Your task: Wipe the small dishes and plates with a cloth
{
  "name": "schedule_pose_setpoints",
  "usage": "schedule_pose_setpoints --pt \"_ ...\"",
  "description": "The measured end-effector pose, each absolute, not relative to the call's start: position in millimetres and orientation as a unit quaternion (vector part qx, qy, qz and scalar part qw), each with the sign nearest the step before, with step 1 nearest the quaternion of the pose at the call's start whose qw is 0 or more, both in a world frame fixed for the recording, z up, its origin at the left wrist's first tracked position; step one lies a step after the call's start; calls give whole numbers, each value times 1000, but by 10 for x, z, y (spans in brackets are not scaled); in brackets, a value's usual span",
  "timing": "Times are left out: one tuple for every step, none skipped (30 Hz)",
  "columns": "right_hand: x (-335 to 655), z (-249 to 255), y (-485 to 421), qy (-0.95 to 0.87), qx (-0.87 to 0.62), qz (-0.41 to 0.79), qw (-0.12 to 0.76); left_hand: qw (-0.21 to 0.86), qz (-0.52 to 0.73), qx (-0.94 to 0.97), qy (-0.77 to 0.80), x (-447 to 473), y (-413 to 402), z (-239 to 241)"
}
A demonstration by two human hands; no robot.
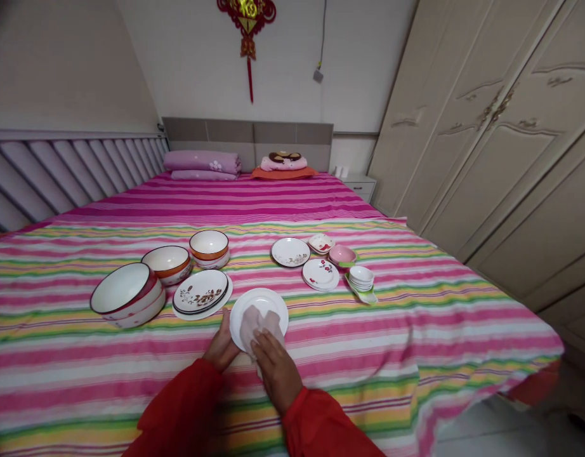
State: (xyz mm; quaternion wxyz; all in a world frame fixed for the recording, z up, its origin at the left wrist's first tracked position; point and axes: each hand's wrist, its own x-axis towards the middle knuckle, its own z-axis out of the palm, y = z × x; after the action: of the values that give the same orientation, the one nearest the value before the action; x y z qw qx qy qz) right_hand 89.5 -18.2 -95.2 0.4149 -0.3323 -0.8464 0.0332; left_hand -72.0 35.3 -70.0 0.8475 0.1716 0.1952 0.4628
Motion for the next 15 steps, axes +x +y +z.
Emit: schedule_pose_setpoints --pt "941 -971 -186 -833 -350 41 426 850 460 179 184 -706 350 -694" --pt "973 -982 -173 -817 -370 49 439 849 463 186 176 -692 346 -684" --pt "993 -987 -142 -799 -391 58 454 844 469 191 173 -679 341 -671" --pt "1004 -983 -92 -778 -412 68 469 838 479 194 175 -668 338 -659" --pt "1010 -970 -24 -755 -433 79 485 831 488 196 179 -659 338 -650" --pt "1011 -949 62 -733 -452 91 500 826 495 196 183 -653 340 -647" --pt "1011 -917 162 -714 -468 104 510 823 500 196 184 -650 345 -651" --pt "1008 -876 273 -700 -479 117 517 822 503 195 184 -650 354 -662" --pt "1000 -826 387 -694 -484 128 517 822 504 195 181 -652 365 -679" --pt "985 -768 500 -697 -486 137 509 821 506 194 178 -654 378 -699" --pt "958 -704 605 -703 -490 141 496 821 509 193 173 -657 391 -722" --pt "917 -638 696 -714 -491 143 478 819 513 191 169 -659 403 -743" --pt "859 -571 768 -724 -492 139 464 819 517 189 164 -661 414 -762" --pt "784 -507 818 -736 -490 133 448 819 519 186 158 -663 421 -777" --pt "694 -449 845 -752 -483 125 431 820 520 183 152 -667 426 -788"
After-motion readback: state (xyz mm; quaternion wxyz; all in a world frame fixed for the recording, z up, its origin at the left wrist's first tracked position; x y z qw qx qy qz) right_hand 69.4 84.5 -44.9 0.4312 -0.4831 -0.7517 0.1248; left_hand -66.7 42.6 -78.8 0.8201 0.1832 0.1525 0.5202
